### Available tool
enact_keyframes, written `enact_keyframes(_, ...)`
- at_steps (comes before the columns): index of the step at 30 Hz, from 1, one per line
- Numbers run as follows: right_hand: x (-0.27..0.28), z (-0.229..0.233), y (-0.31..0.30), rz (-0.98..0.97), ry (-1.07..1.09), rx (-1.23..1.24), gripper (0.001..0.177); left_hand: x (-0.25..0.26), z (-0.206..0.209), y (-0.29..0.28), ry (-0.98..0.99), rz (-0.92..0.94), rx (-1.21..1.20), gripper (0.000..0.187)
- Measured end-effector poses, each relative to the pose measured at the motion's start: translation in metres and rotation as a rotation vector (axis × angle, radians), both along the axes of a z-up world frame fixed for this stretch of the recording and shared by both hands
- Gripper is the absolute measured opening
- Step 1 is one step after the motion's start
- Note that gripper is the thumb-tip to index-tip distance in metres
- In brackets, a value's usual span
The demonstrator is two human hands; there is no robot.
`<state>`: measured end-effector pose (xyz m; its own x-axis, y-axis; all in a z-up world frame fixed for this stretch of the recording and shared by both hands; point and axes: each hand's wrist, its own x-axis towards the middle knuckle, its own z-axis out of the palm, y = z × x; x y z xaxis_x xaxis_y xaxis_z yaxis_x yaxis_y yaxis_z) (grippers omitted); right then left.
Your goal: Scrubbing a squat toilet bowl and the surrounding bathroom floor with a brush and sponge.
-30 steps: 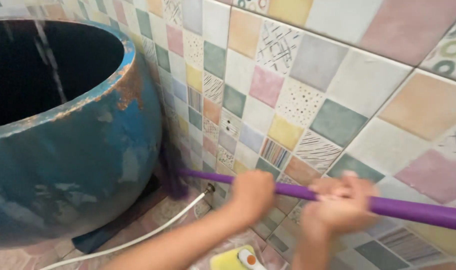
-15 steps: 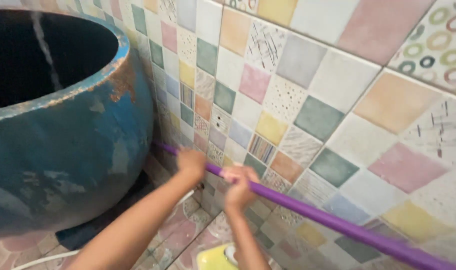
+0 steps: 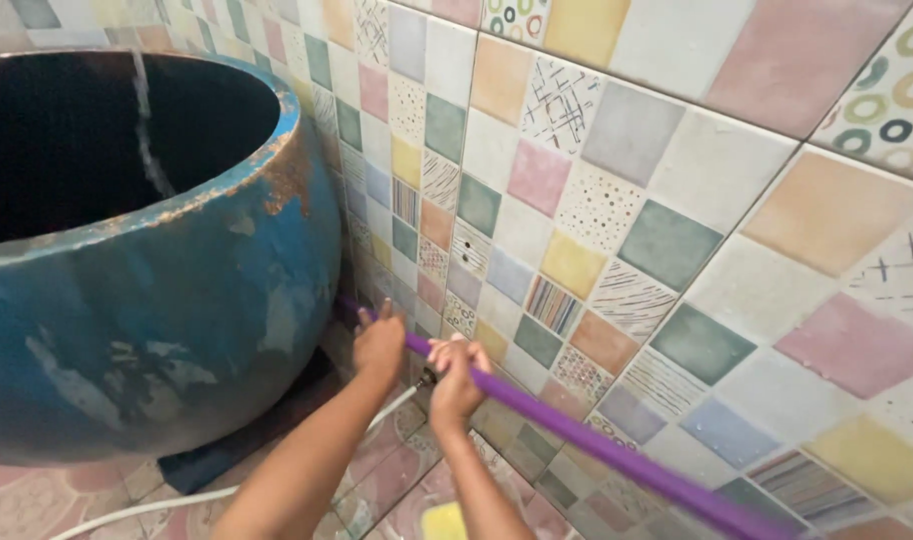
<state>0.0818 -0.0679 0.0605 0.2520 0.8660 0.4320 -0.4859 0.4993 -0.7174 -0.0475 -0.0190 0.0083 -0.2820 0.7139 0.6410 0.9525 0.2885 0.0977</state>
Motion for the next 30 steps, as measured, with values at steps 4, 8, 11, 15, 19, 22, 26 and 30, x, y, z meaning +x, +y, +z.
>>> enact_keyframes(4,0.079,0.082,0.030,-0.459,-0.147,0.153,0.032,0.067,0.067,0.013,-0.242,-0.295,-0.443,0.018)
enact_keyframes(8,0.144,0.161,-0.006,-0.314,0.185,-0.022,0.027,0.140,0.158,-0.051,-0.250,-0.537,-0.448,0.011)
enact_keyframes(11,0.093,0.116,0.004,-0.295,0.187,0.022,0.028,0.107,0.081,-0.014,-0.298,-0.531,-0.415,0.008)
enact_keyframes(15,0.005,0.026,0.030,-0.160,0.014,-0.144,0.026,-0.002,-0.047,0.050,-0.314,-0.262,-0.328,0.019)
enact_keyframes(19,-0.007,0.012,0.033,0.075,-0.011,-0.021,0.026,-0.068,-0.064,0.063,-0.274,-0.369,-0.274,0.018)
enact_keyframes(22,0.022,0.072,0.045,0.171,-0.103,0.030,0.031,-0.051,0.070,0.023,-0.421,-0.545,-0.429,0.029)
enact_keyframes(26,0.050,0.186,0.024,-0.019,-0.030,0.119,0.037,-0.017,0.163,-0.013,-0.147,-0.641,-0.388,0.028)
enact_keyframes(30,0.064,0.279,0.002,-0.030,0.050,0.222,0.041,0.016,0.173,-0.014,-0.105,-0.992,-0.060,0.041)
